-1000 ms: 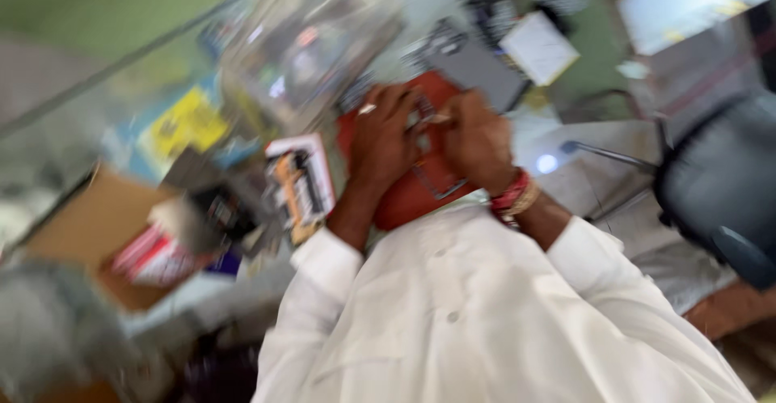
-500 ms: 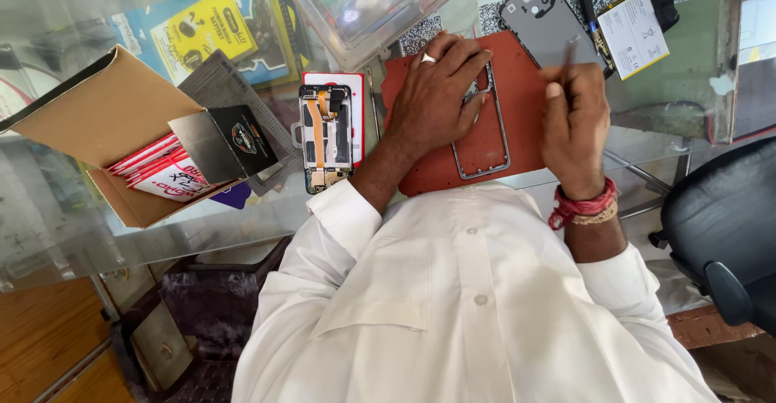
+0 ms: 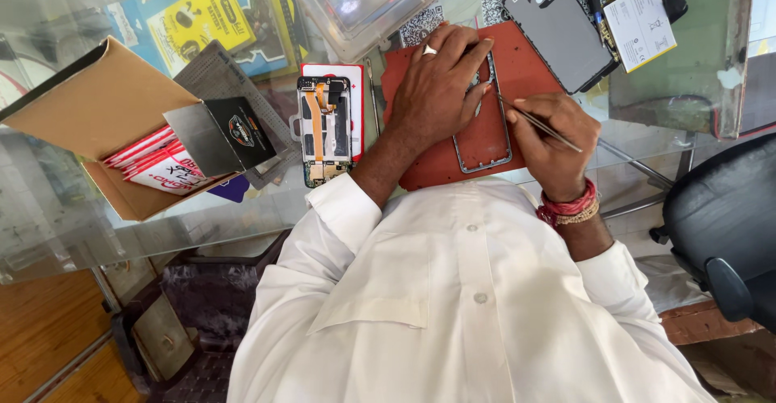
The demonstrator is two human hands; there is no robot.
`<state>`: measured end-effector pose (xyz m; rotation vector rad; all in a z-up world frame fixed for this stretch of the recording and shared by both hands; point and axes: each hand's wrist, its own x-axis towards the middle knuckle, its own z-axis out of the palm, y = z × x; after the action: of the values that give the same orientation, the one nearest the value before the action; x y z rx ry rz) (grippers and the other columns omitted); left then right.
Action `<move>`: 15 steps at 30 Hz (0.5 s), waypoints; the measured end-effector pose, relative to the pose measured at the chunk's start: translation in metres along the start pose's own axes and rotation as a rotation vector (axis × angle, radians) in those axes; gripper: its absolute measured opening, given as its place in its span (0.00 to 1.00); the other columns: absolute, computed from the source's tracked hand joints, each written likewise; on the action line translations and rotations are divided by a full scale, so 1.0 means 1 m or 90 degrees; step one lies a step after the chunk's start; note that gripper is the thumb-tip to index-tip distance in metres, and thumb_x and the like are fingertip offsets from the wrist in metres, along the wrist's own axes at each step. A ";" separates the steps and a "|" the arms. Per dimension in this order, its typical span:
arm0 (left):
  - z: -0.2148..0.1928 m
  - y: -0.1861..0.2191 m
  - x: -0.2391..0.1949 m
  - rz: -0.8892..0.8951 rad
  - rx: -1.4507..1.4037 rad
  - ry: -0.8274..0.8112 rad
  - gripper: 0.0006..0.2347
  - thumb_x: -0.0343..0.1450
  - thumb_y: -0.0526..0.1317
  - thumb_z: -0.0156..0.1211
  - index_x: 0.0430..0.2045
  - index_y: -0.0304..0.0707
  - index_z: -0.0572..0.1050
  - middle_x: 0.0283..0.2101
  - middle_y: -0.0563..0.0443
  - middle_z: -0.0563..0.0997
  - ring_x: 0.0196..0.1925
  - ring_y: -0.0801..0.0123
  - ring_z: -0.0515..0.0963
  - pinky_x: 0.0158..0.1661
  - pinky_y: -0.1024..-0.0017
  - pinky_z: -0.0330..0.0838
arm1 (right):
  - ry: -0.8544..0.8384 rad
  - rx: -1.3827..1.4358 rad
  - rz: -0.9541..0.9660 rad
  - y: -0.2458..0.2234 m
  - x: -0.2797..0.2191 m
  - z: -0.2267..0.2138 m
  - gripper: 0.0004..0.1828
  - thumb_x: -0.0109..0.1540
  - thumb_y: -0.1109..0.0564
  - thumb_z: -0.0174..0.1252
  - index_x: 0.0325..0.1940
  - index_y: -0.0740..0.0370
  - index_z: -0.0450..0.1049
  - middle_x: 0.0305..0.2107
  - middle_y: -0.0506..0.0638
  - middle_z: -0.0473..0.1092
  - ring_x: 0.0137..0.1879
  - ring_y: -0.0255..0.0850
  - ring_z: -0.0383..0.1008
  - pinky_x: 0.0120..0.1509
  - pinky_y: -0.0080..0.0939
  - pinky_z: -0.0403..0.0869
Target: The person uses a metal spudger to scrape and pry along the inner edges of a smartphone metal frame placed on a red mat. The person repeatedly works around the frame's perimeter, occasionally lifting and repositioning it, while other phone parts and tools remain on the glass workbench.
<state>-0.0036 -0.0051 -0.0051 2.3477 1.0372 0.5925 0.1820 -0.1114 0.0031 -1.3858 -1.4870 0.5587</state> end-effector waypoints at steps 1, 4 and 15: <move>0.000 0.000 0.000 -0.006 0.001 -0.003 0.23 0.68 0.40 0.70 0.58 0.33 0.72 0.57 0.47 0.70 0.66 0.53 0.67 0.69 0.51 0.62 | 0.005 -0.019 -0.035 -0.001 0.001 0.001 0.08 0.64 0.71 0.68 0.44 0.70 0.77 0.39 0.58 0.78 0.43 0.44 0.80 0.44 0.35 0.76; 0.000 0.000 0.001 -0.011 0.003 -0.007 0.23 0.67 0.40 0.70 0.56 0.33 0.73 0.57 0.47 0.70 0.66 0.51 0.67 0.67 0.51 0.62 | -0.011 -0.030 -0.020 -0.004 0.001 0.003 0.08 0.64 0.72 0.67 0.44 0.70 0.75 0.42 0.59 0.78 0.47 0.47 0.82 0.48 0.38 0.78; 0.003 -0.001 0.000 0.000 0.003 0.009 0.23 0.67 0.40 0.71 0.56 0.32 0.73 0.58 0.47 0.71 0.67 0.53 0.67 0.69 0.51 0.60 | 0.026 -0.103 -0.094 -0.004 -0.002 0.010 0.10 0.61 0.73 0.69 0.40 0.72 0.73 0.37 0.62 0.77 0.41 0.48 0.82 0.42 0.40 0.79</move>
<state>-0.0020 -0.0053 -0.0079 2.3505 1.0465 0.6086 0.1711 -0.1115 0.0011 -1.3870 -1.6150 0.3216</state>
